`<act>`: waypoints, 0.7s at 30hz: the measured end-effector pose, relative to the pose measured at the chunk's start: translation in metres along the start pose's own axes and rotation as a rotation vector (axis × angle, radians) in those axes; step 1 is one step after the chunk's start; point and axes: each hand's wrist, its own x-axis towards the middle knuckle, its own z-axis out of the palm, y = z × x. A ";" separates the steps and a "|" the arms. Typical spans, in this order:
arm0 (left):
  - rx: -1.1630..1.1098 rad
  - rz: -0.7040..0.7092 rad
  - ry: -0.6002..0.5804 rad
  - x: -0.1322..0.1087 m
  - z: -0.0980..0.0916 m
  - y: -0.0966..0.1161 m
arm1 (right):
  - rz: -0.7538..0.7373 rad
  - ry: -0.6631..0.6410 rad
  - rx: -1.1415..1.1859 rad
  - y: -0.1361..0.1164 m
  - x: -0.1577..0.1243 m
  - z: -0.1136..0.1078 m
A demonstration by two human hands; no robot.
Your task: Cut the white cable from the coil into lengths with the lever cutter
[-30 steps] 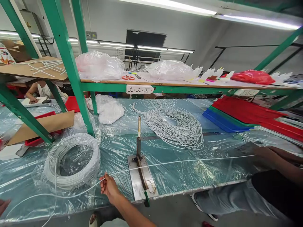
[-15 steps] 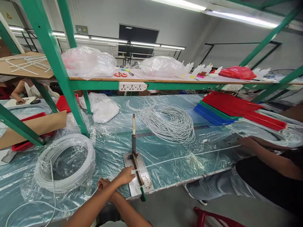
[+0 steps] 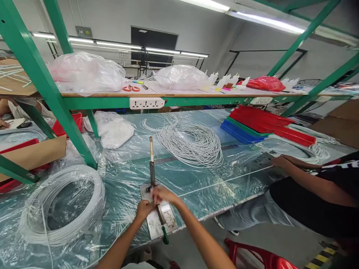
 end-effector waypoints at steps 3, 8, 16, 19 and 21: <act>0.040 -0.017 0.051 0.002 0.002 0.001 | -0.164 0.299 0.122 -0.060 0.036 -0.056; 0.100 -0.049 0.114 0.003 0.004 0.001 | -0.205 0.392 0.231 -0.125 0.084 -0.080; 0.194 -0.070 0.162 0.000 0.003 0.011 | -0.142 0.304 0.279 -0.142 0.060 -0.077; 0.230 -0.076 0.158 -0.002 0.003 0.013 | -0.140 0.248 0.289 -0.126 0.008 -0.073; 0.249 -0.076 0.159 -0.003 0.004 0.014 | -0.118 0.214 0.270 -0.105 -0.039 -0.065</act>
